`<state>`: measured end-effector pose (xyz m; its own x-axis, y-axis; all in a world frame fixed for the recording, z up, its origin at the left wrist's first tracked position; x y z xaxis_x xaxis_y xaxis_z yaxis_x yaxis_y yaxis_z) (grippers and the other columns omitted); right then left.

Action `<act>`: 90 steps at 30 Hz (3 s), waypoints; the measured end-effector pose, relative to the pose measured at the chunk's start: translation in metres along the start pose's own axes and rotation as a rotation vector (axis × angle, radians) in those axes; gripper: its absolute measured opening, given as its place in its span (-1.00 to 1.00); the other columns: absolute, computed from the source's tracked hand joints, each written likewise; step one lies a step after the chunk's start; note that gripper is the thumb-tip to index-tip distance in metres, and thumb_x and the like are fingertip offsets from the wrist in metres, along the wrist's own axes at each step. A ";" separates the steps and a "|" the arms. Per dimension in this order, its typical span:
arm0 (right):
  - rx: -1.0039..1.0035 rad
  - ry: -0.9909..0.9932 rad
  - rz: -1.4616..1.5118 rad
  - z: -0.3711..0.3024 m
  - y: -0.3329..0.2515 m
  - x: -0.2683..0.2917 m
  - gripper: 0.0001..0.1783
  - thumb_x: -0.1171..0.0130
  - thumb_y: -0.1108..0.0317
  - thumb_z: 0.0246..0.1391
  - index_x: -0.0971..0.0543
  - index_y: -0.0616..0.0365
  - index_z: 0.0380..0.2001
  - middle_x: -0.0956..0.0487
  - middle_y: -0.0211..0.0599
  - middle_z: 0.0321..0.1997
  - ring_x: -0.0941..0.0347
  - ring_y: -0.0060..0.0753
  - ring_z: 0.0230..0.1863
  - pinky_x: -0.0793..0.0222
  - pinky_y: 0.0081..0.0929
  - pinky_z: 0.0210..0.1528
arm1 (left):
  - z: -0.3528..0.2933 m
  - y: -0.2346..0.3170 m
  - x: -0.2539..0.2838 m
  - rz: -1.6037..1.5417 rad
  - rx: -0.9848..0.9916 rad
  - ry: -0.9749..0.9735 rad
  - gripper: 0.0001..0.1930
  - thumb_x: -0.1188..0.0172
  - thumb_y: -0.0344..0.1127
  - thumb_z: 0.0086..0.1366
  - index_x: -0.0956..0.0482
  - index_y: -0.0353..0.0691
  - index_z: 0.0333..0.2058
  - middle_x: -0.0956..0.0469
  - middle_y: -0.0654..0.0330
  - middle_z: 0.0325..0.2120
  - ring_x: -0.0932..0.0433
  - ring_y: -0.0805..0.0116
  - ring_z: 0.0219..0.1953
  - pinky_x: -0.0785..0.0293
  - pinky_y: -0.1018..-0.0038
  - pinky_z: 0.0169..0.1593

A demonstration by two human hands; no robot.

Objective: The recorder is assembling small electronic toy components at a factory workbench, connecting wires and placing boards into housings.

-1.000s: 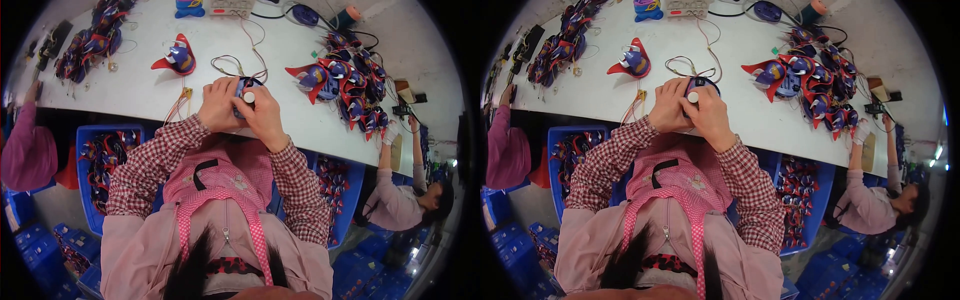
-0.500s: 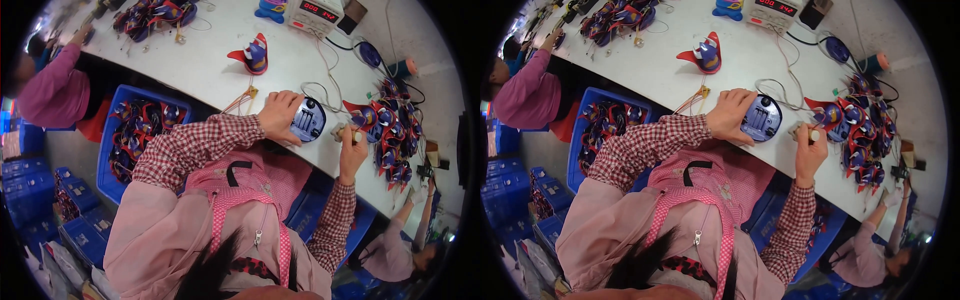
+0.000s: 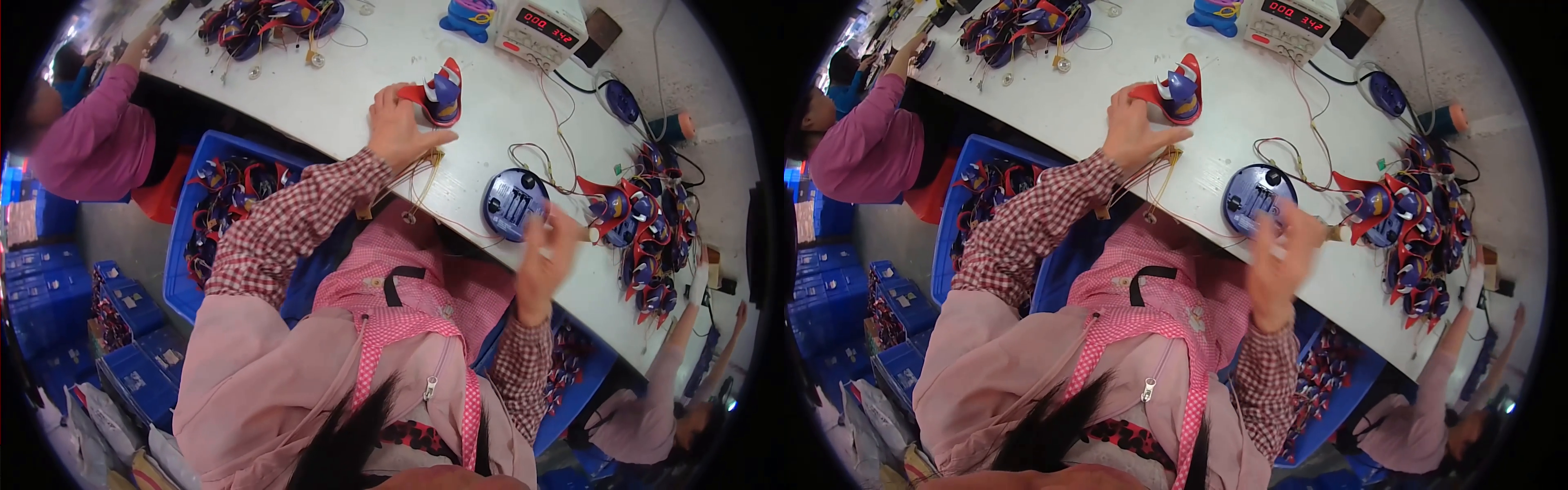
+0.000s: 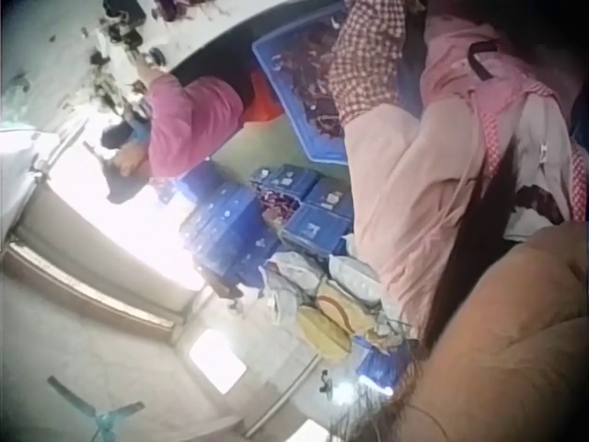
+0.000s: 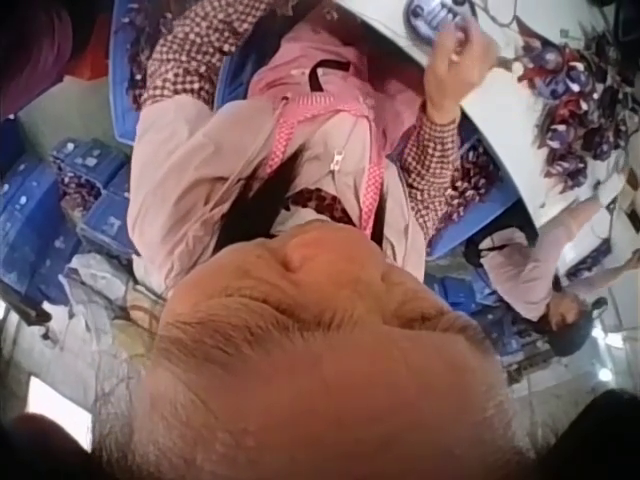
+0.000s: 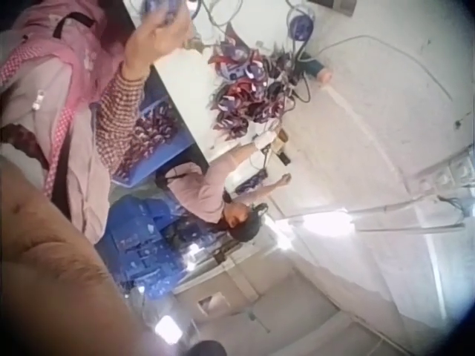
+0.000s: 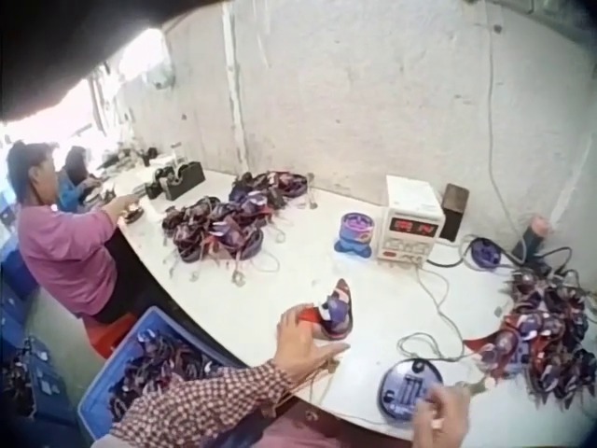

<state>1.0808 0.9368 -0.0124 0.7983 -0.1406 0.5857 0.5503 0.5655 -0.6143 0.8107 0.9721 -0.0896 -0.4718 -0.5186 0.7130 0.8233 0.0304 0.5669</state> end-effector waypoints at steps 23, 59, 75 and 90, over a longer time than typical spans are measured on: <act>-0.433 -0.290 0.483 0.038 0.048 -0.043 -0.80 -0.20 0.32 -0.01 -0.51 0.27 -0.43 -0.49 -0.30 -0.57 -0.36 -0.53 -0.49 -0.28 -0.56 -0.43 | -0.010 0.063 -0.035 -1.518 0.335 -0.502 -0.55 -0.29 -0.36 0.02 -0.45 -0.36 -0.09 -0.55 0.18 -0.23 -0.52 0.44 -0.21 -0.43 0.51 -0.08; -0.279 -0.326 0.348 0.031 -0.005 -0.103 -0.69 -0.10 0.26 0.13 -0.45 0.30 -0.18 -0.47 -0.29 -0.19 -0.40 -0.50 -0.21 -0.34 -0.57 -0.22 | -0.019 -0.026 0.081 -1.951 0.654 -0.177 -0.55 -0.16 -0.25 0.17 -0.35 -0.39 -0.01 -0.54 0.02 -0.20 -0.58 0.23 -0.22 -0.56 0.27 -0.09; 0.114 -0.264 0.046 0.014 -0.030 -0.127 -0.88 -0.17 0.50 -0.10 -0.47 0.19 -0.42 -0.42 -0.17 -0.30 -0.27 -0.11 -0.19 -0.20 -0.25 -0.11 | 0.061 -0.190 0.192 -1.392 0.578 0.229 -0.56 -0.18 -0.29 0.16 -0.35 -0.40 -0.03 -0.54 0.03 -0.21 -0.59 0.21 -0.24 -0.58 0.27 -0.12; 0.087 -0.293 -0.024 0.013 -0.040 -0.133 -0.91 -0.14 0.50 -0.07 -0.46 0.20 -0.43 -0.41 -0.18 -0.33 -0.27 -0.13 -0.20 -0.20 -0.29 -0.12 | 0.095 -0.296 0.166 -0.667 0.520 0.416 -0.14 -0.41 -0.10 -0.09 -0.15 -0.36 0.11 -0.40 0.00 -0.03 -0.43 0.22 -0.03 -0.35 0.38 0.06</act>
<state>0.9496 0.9437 -0.0583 0.6737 0.0783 0.7348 0.5353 0.6338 -0.5583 0.4588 0.9585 -0.0994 -0.5614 -0.8271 0.0269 0.1321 -0.0574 0.9896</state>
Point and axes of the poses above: each hand's wrist, its own z-axis towards the middle knuckle, its own x-axis out of the back of the hand, y = z × x, the point moved 7 cm from there along z, towards the middle knuckle
